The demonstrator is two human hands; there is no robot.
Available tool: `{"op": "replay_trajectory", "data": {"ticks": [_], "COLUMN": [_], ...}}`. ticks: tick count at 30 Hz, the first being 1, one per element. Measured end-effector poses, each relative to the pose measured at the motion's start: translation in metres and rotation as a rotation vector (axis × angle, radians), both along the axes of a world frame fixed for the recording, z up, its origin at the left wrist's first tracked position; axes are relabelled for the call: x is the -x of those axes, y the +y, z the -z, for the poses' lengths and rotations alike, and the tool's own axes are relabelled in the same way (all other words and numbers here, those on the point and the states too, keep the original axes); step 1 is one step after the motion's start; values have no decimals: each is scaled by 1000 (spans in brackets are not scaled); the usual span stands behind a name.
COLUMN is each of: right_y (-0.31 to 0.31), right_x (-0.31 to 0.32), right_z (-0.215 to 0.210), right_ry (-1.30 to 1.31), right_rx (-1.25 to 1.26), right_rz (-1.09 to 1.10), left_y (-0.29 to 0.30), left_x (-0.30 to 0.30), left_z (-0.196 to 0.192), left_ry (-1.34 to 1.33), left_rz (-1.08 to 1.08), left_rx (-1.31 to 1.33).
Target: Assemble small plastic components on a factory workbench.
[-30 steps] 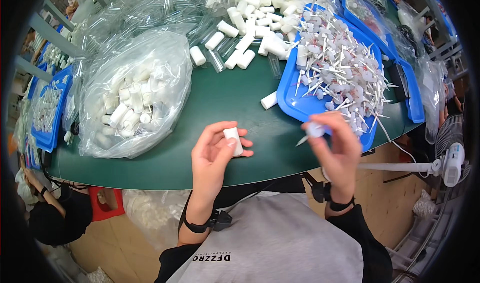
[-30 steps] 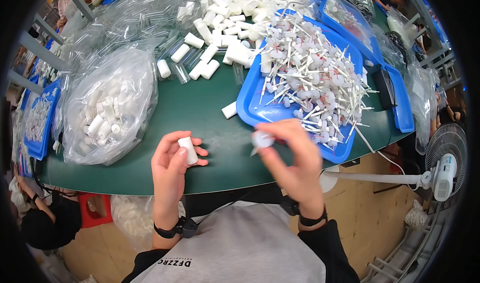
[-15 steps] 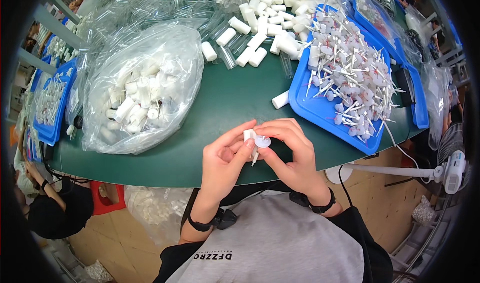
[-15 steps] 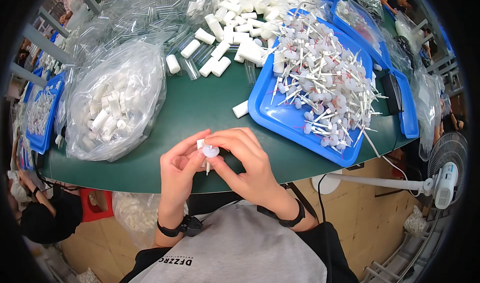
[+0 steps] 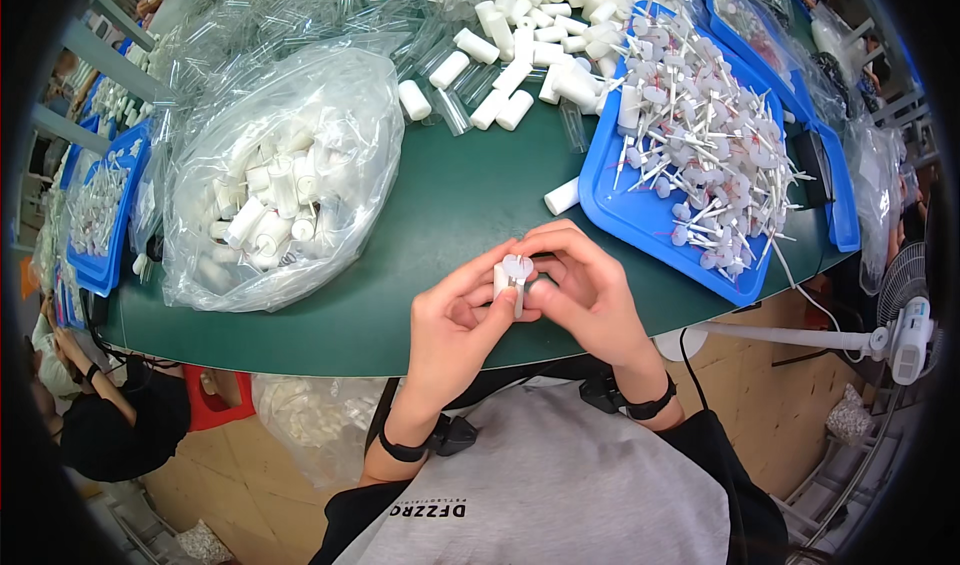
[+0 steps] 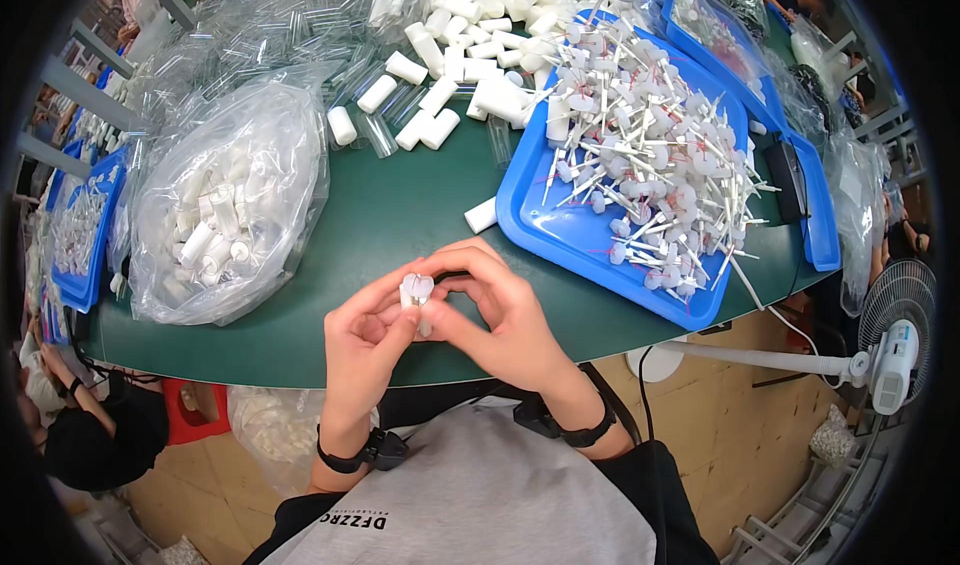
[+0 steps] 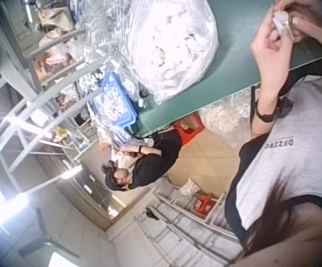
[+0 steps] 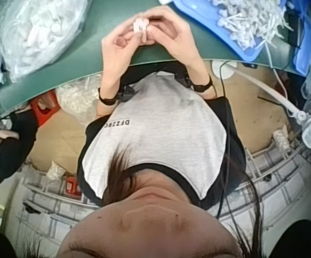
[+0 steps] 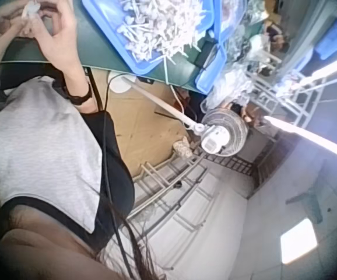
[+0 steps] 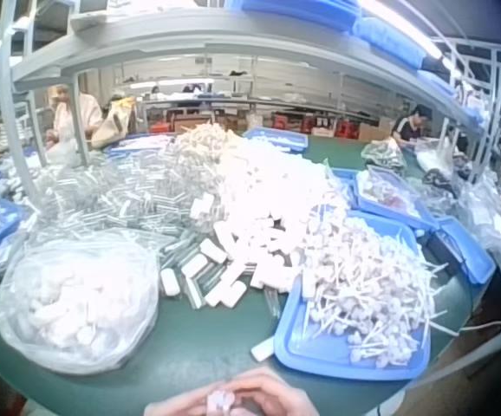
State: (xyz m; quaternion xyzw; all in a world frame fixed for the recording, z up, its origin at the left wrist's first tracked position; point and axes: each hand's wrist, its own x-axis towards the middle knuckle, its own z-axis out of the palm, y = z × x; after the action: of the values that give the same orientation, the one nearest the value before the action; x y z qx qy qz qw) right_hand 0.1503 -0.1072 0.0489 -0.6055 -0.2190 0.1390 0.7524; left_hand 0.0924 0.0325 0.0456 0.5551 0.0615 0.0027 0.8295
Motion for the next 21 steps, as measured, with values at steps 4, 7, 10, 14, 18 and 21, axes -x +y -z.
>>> {"op": "replay_trajectory", "data": {"ticks": [4, 7, 10, 14, 18, 21], "right_y": [-3, -1, 1, 6, 6, 4], "right_x": [0, 4, 7, 10, 11, 10], "right_z": [5, 5, 6, 7, 8, 13], "right_ry": [103, 140, 153, 89, 82, 26], "right_rx": [-32, -14, 9, 67, 68, 39], "right_rz": [-18, -22, 17, 111, 144, 146], "left_y": [-1, -2, -1, -5, -11, -8], "left_x": [0, 0, 1, 2, 2, 3], "left_z": [0, 2, 2, 5, 4, 8], "left_ry": [10, -22, -38, -91, -163, -178], "left_rz": [12, 5, 18, 0, -19, 10], "left_rx": [-12, -66, -72, -177, -377, -400]}}
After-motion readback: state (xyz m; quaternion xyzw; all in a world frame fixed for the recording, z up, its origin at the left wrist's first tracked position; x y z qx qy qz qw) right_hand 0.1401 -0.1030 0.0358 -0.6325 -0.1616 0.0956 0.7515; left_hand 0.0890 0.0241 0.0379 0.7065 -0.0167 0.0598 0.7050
